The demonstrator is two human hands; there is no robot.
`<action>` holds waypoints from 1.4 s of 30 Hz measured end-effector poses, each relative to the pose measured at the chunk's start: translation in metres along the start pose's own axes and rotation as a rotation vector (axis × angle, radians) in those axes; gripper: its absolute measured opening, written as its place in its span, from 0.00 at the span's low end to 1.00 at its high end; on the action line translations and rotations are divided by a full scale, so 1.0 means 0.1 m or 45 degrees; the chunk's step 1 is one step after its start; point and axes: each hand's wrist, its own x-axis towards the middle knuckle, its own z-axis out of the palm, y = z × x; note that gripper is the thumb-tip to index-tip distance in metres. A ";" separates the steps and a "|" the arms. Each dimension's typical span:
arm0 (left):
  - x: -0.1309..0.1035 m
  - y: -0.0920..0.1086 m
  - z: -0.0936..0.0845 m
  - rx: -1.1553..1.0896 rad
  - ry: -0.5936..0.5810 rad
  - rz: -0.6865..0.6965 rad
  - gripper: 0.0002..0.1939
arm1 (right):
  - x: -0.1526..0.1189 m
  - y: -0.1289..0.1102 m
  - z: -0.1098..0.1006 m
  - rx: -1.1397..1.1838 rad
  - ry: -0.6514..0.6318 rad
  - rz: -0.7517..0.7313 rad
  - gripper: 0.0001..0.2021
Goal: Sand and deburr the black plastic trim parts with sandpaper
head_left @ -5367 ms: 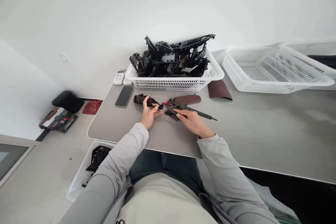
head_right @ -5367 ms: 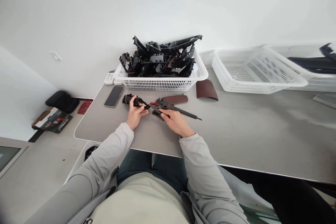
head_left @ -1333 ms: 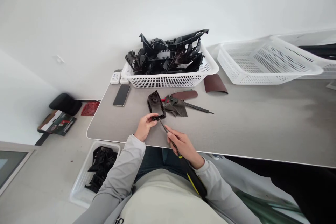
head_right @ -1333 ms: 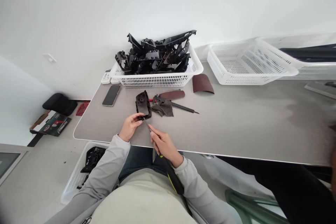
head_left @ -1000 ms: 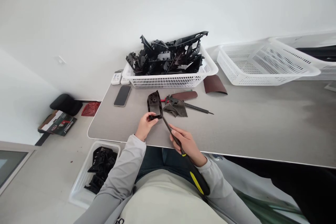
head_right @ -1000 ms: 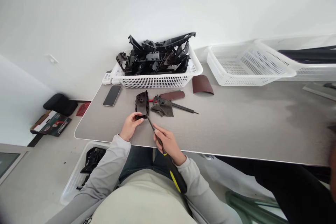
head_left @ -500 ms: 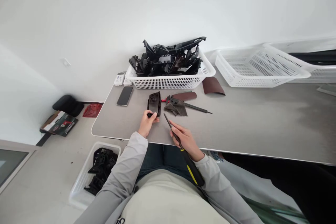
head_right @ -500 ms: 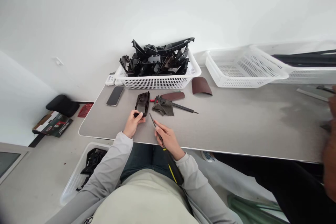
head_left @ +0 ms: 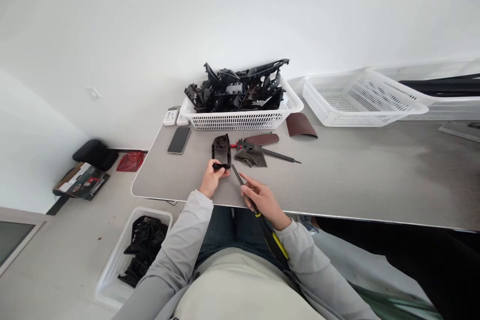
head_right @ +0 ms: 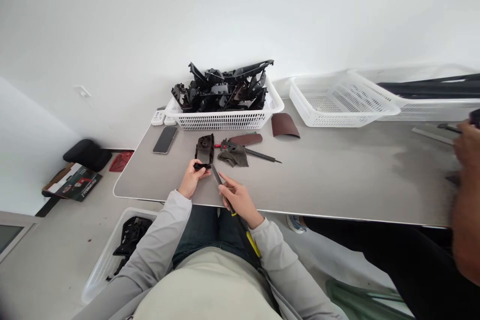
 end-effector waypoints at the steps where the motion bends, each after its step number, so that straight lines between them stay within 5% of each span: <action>1: -0.01 0.00 0.00 0.014 -0.008 0.004 0.19 | 0.00 0.00 0.00 -0.019 -0.015 0.002 0.36; 17: -0.09 -0.10 -0.01 0.420 -0.034 0.168 0.12 | -0.01 -0.02 0.05 -0.782 0.127 -0.223 0.21; 29: -0.11 -0.06 0.00 0.259 0.099 0.080 0.11 | -0.01 0.01 0.10 -0.497 0.079 -0.075 0.23; 37: -0.08 0.00 0.06 0.138 0.193 0.002 0.24 | -0.06 0.00 -0.03 -0.151 0.043 0.125 0.32; 42: -0.10 0.03 0.05 0.145 0.160 -0.010 0.23 | 0.02 -0.01 -0.06 0.012 0.002 0.151 0.33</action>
